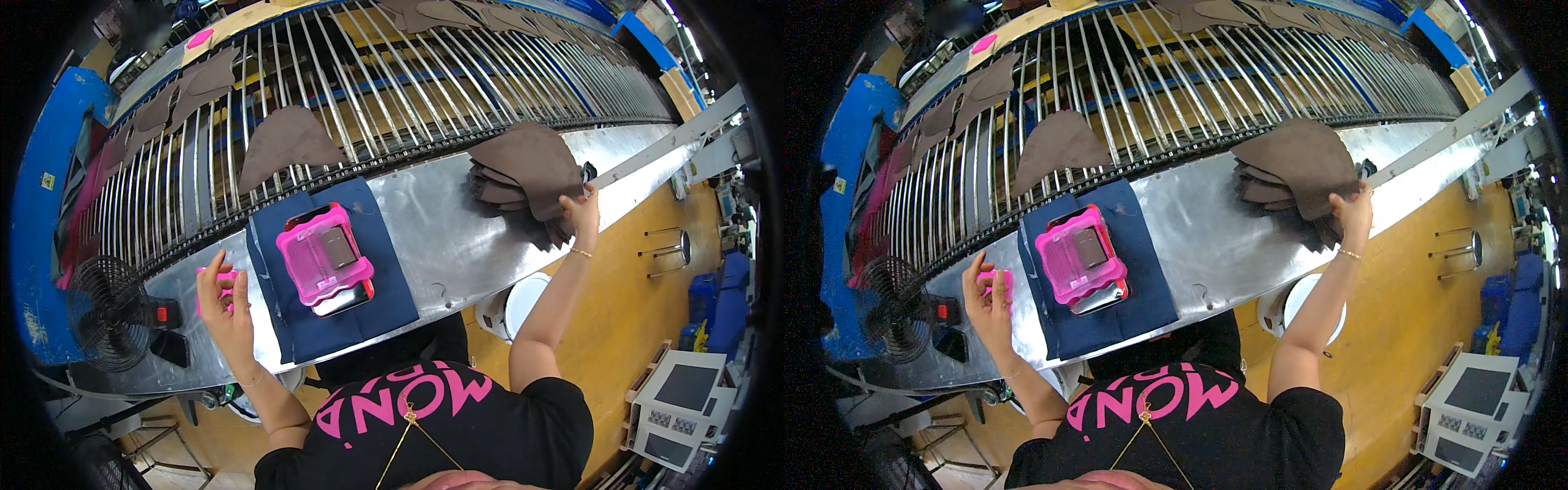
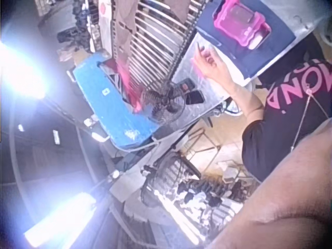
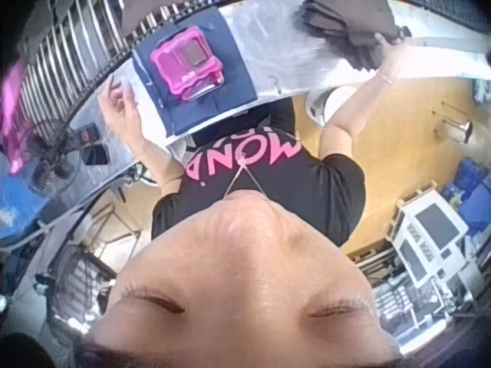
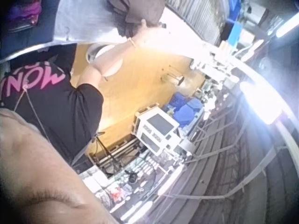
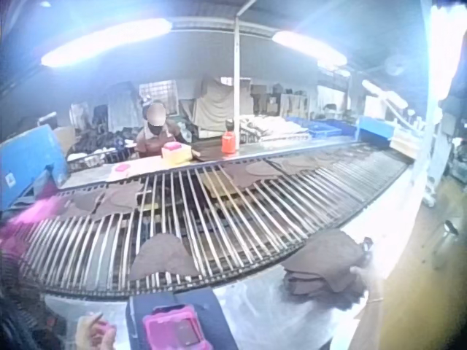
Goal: The person picks up brown fabric pieces from a table and places them onto a metal rack. They walk to a blue crate, retrieve a stack of fabric pieces, and return to the rack to continue arranging them one by one.
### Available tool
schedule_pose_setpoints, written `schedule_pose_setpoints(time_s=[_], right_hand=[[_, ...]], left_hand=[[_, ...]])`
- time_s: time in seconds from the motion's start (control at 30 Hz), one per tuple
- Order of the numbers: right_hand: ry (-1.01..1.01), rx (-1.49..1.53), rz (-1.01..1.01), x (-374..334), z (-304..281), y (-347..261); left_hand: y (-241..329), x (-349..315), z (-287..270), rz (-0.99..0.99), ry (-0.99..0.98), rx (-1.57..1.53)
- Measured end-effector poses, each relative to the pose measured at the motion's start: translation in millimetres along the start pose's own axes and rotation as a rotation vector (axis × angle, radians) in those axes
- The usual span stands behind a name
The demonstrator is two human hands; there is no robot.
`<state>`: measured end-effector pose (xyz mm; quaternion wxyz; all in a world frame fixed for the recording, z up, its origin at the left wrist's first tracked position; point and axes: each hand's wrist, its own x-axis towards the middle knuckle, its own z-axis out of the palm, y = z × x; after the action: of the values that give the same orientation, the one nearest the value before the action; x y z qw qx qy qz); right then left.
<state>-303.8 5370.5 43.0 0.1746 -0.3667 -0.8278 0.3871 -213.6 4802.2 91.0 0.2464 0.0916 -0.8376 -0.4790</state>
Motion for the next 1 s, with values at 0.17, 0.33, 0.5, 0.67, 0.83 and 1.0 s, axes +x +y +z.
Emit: schedule_pose_setpoints(time_s=[0.17, 0.33, 0.5, 0.67, 0.83, 1.0], right_hand=[[0.01, -0.081, -0.004, -1, 11, 48], [-0.229, 0.323, -0.19, -6, 18, 83], [-0.07, -0.051, -0.197, -71, 9, -37], [-0.186, 0.299, -0.596, -92, 10, -94], [-0.68, 0.792, -0.589, -151, 46, -166], [-1.164, 0.935, -0.667, -203, 97, -196]], left_hand=[[-1, -2, -3, -0.018, -0.013, 0.065], [-2, 3, 2, 0.031, -0.041, 0.036], [15, 12, 4, 0.078, -0.06, 0.039], [32, 23, 16, 0.095, -0.085, 0.001], [48, 45, 33, 0.286, 0.112, -0.17], [39, 52, -23, -0.179, -0.218, -0.481]])
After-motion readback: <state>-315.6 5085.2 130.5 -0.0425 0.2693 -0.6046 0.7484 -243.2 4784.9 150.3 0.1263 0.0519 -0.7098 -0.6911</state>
